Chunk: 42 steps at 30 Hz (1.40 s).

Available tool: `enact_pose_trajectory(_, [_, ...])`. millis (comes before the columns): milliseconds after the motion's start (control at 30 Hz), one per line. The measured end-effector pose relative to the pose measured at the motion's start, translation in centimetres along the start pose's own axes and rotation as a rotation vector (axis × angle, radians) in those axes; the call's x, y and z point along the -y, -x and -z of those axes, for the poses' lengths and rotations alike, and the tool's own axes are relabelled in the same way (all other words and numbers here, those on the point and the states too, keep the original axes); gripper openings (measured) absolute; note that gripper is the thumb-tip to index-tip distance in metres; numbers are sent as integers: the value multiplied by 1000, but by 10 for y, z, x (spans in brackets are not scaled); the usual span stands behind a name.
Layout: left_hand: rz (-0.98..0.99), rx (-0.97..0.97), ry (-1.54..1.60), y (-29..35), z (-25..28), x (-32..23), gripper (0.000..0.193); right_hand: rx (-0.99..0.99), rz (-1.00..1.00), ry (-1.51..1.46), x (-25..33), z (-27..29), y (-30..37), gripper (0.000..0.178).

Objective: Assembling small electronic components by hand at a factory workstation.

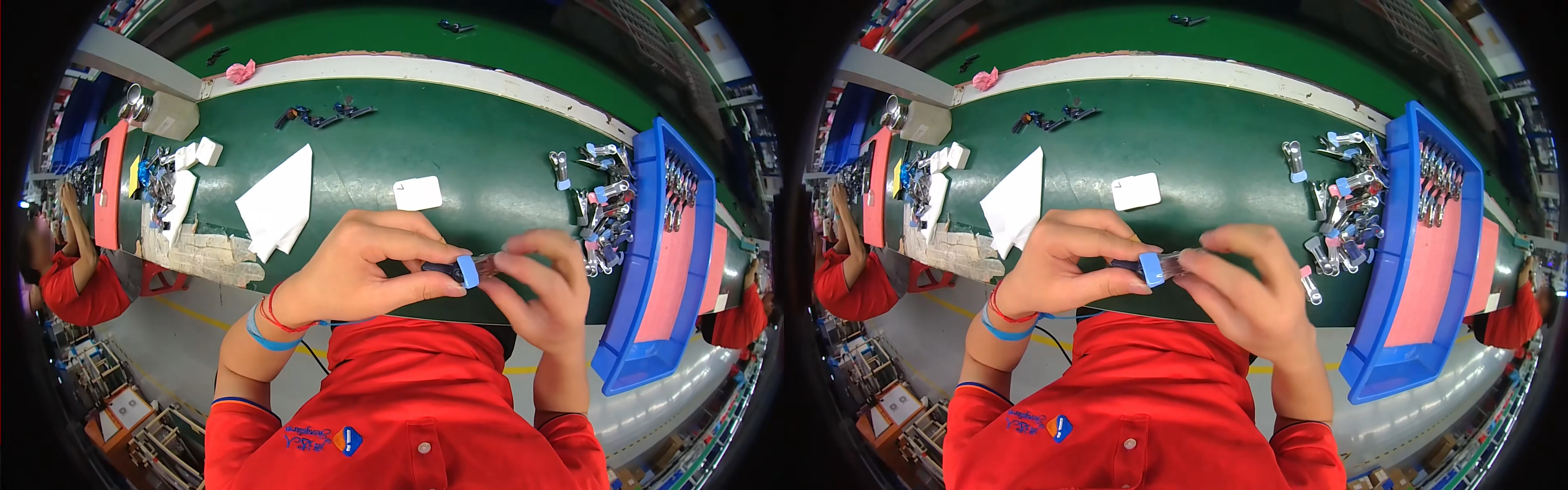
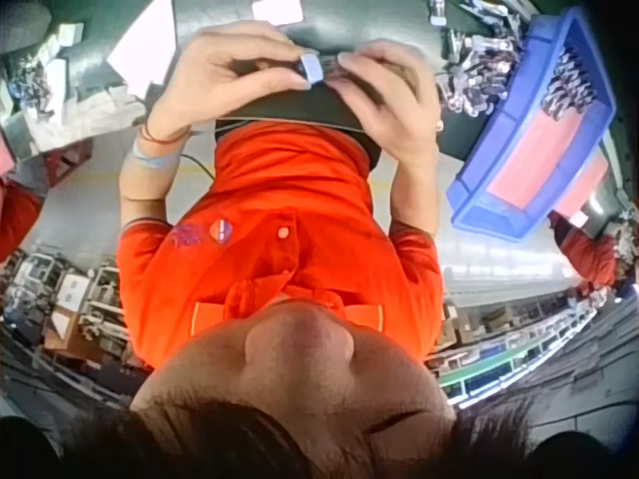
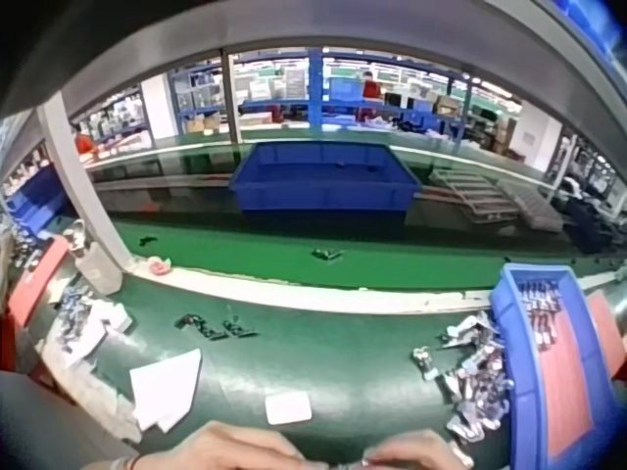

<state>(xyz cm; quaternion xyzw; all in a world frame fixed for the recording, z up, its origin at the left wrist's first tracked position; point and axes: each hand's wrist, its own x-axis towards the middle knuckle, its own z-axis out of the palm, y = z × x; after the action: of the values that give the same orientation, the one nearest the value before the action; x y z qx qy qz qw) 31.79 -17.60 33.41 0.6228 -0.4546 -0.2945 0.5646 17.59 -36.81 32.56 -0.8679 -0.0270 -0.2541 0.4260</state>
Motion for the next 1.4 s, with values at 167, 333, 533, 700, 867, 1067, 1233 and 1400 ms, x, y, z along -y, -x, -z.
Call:
enact_pose_trajectory(167, [68,-166,160,-2,-21,-1,38,0,19,-51,-6,-8,10,35])
enact_pose_trajectory(333, [-53,-151,74,-2,-22,4,48,51,-226,-387,-8,-14,17,30])
enact_pose_trajectory(533, [-118,-139,18,-3,-21,8,47,-20,-243,-495,-10,-21,17,29])
enact_pose_trajectory(700, [-122,-164,34,-4,-26,11,46,-83,-236,-443,-2,-23,17,34])
enact_pose_trajectory(867, [-132,-202,29,-4,-33,9,44,-120,-145,-294,-3,-24,21,41])
enact_pose_trajectory(1067, [-158,-156,41,-4,-29,10,43,-139,-253,-577,-10,-20,26,39])
enact_pose_trajectory(1233, [-177,-136,46,-7,-30,13,43,-117,-145,-340,-9,-11,21,37])
enact_pose_trajectory(1400, [-187,-140,14,-9,-40,5,46,-154,19,60,2,-5,18,35])
